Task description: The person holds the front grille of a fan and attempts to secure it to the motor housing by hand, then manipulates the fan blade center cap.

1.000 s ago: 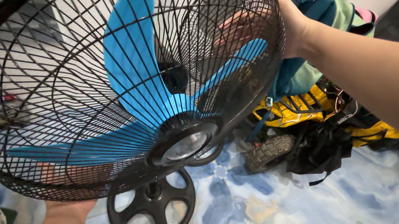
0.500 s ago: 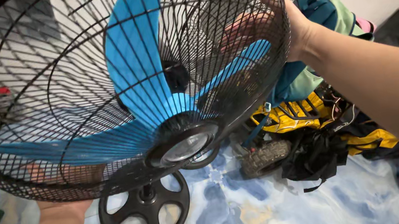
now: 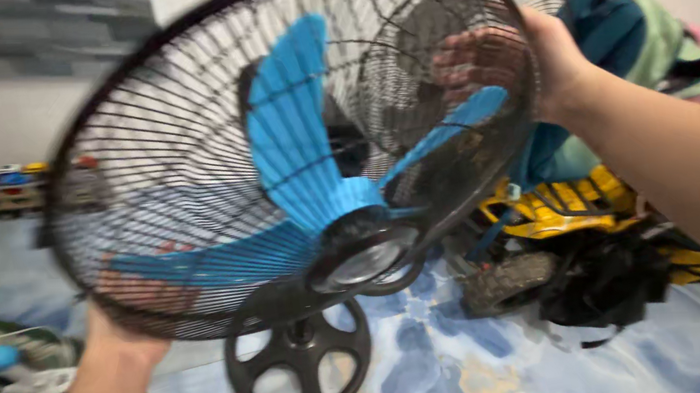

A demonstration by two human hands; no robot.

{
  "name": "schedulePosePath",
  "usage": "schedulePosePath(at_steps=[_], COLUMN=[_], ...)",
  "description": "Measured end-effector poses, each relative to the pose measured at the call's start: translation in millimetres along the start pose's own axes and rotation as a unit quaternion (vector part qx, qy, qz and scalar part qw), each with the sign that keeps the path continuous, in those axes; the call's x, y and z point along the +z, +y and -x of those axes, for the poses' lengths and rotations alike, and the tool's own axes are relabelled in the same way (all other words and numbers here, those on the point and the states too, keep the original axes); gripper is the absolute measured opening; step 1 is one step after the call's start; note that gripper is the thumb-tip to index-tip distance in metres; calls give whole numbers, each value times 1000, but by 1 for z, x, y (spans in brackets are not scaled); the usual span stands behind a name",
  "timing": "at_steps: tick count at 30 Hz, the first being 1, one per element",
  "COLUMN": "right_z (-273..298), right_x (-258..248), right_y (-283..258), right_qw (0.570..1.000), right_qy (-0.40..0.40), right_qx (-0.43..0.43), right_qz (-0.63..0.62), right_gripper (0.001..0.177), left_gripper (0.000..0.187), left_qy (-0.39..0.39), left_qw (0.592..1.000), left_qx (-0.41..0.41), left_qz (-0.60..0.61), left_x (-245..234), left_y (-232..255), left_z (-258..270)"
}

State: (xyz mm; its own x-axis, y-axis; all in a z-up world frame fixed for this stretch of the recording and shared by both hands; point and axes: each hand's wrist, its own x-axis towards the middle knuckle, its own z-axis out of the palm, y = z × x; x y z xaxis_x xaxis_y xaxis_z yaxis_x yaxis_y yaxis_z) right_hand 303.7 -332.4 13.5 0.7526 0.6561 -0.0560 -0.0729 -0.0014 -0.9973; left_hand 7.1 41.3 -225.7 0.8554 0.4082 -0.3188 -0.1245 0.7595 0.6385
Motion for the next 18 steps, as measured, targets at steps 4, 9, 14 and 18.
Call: schedulePosePath(at_steps=[4, 9, 14, 18], right_z=[-5, 5, -3, -9], right_x=[-16, -15, -11, -20], right_y=[18, 54, 43, 45], right_qw=[998, 998, 987, 989], right_qy=[27, 21, 30, -9], right_qx=[-22, 15, 108, 100], right_qz=[-61, -59, -112, -107], right_gripper=[58, 56, 69, 70], left_gripper=[96, 113, 114, 118], left_qy=[-18, -100, -92, -120], left_qw=[990, 941, 903, 945], left_qx=[28, 10, -29, 41], left_qz=[-135, -322, -418, -301], left_x=[51, 112, 144, 133], left_y=[75, 134, 142, 137], left_z=[37, 66, 63, 56])
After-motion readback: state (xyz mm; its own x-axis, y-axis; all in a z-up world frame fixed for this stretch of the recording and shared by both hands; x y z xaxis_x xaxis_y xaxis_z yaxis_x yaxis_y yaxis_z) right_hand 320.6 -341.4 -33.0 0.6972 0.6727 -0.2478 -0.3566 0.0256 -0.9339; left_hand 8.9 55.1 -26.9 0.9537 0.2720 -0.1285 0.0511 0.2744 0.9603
